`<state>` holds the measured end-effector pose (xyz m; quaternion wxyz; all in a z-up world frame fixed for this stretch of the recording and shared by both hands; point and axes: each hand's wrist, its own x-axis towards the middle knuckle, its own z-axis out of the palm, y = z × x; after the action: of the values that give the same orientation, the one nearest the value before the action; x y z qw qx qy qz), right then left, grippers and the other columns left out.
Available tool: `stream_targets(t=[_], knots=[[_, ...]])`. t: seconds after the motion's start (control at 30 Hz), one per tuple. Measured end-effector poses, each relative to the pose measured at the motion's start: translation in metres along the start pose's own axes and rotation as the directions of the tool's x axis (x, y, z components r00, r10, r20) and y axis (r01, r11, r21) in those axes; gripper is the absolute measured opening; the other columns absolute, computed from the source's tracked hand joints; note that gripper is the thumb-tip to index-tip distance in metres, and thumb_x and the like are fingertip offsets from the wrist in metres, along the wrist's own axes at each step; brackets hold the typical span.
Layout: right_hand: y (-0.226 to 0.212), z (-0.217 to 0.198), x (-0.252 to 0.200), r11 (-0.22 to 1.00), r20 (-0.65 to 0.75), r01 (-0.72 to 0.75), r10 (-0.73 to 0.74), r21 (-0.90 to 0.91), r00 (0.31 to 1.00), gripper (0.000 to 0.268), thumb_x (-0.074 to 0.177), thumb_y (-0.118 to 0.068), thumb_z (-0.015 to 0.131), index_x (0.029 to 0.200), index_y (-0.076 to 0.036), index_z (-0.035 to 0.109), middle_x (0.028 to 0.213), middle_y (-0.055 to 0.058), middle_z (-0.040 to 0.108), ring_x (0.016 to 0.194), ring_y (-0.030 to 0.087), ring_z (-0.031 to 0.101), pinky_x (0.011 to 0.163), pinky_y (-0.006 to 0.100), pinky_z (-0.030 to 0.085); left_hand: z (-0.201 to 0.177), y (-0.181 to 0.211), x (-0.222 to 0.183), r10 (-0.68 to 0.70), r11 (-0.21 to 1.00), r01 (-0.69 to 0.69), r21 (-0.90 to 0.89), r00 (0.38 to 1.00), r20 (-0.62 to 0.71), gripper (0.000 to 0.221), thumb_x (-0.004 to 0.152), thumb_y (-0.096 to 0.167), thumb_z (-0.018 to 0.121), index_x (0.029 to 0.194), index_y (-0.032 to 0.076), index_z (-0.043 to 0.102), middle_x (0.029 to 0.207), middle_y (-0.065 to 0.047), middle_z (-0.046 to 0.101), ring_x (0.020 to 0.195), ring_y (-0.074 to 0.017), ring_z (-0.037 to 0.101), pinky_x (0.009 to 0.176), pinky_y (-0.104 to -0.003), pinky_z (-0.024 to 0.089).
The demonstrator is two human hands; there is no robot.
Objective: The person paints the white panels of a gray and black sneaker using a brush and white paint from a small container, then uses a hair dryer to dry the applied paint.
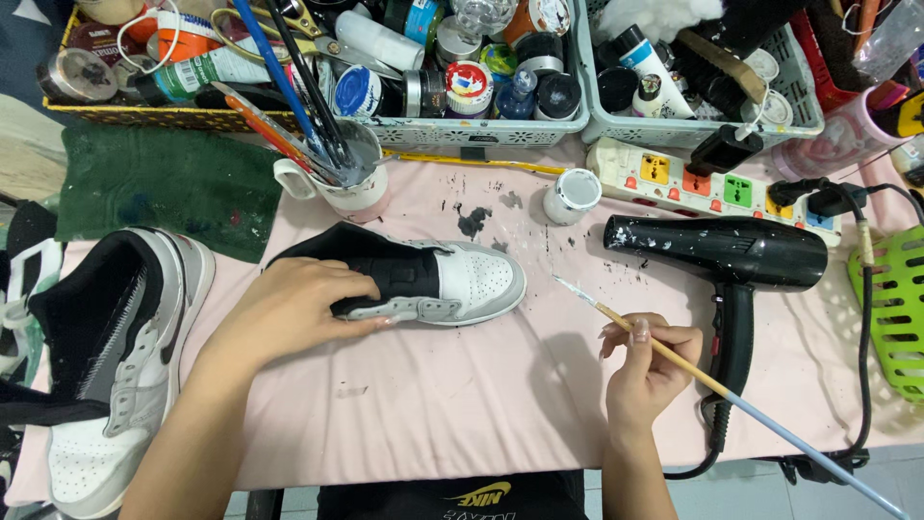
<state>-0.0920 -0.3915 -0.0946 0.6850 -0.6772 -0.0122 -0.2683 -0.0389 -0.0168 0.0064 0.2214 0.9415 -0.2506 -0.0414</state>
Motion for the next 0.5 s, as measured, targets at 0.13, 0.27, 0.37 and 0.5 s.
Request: stream_targets(t=[0.13,0.27,0.37,0.5], knots=[[0.002,-0.003,-0.001,1.0,0.003,-0.018,0.018,0.025,1.0,0.017,0.112,-0.003,0.052,0.107,-0.004,0.036,0.093,0.02,0.063,0.07,0.019,0.063,0.058,0.029,0.05,-0.001,0.013,-0.004,-0.141,0.99,0.143,-0.017,0.984,0.106,0.039,0.068,0.049,0.082,0.084,0.014,0.074,0.072,-0.008,0.069,0.073,-0.0299,0.067,0.065,-0.044,0.05],[0.002,-0.003,-0.001,0.998,-0.011,-0.033,0.034,0.055,0.999,0.017,0.112,-0.004,0.054,0.108,-0.003,0.038,0.092,0.019,0.062,0.072,0.02,0.063,0.058,0.03,0.05,0.001,0.023,-0.012,-0.187,0.982,0.186,-0.009,0.982,-0.029,0.045,0.072,0.054,0.079,0.08,0.01,0.072,0.078,-0.007,0.07,0.076,-0.0292,0.068,0.065,-0.042,0.052],[0.002,-0.004,-0.001,0.996,-0.019,-0.046,0.048,0.073,0.999,0.017,0.112,-0.006,0.055,0.108,-0.004,0.038,0.093,0.018,0.062,0.073,0.019,0.063,0.058,0.03,0.05,0.013,0.031,-0.02,-0.326,0.933,0.353,0.073,0.913,-0.246,0.046,0.085,0.053,0.073,0.084,0.007,0.07,0.081,-0.009,0.069,0.079,-0.0303,0.068,0.067,-0.043,0.052],[0.004,-0.005,0.0,0.994,-0.015,-0.053,0.055,0.094,0.998,0.018,0.112,-0.007,0.055,0.108,-0.004,0.039,0.094,0.017,0.063,0.074,0.019,0.063,0.058,0.029,0.05,0.033,0.041,-0.023,-0.31,0.846,0.465,0.261,0.827,-0.469,0.046,0.097,0.046,0.067,0.098,0.001,0.069,0.089,-0.015,0.069,0.083,-0.0335,0.068,0.068,-0.044,0.054]])
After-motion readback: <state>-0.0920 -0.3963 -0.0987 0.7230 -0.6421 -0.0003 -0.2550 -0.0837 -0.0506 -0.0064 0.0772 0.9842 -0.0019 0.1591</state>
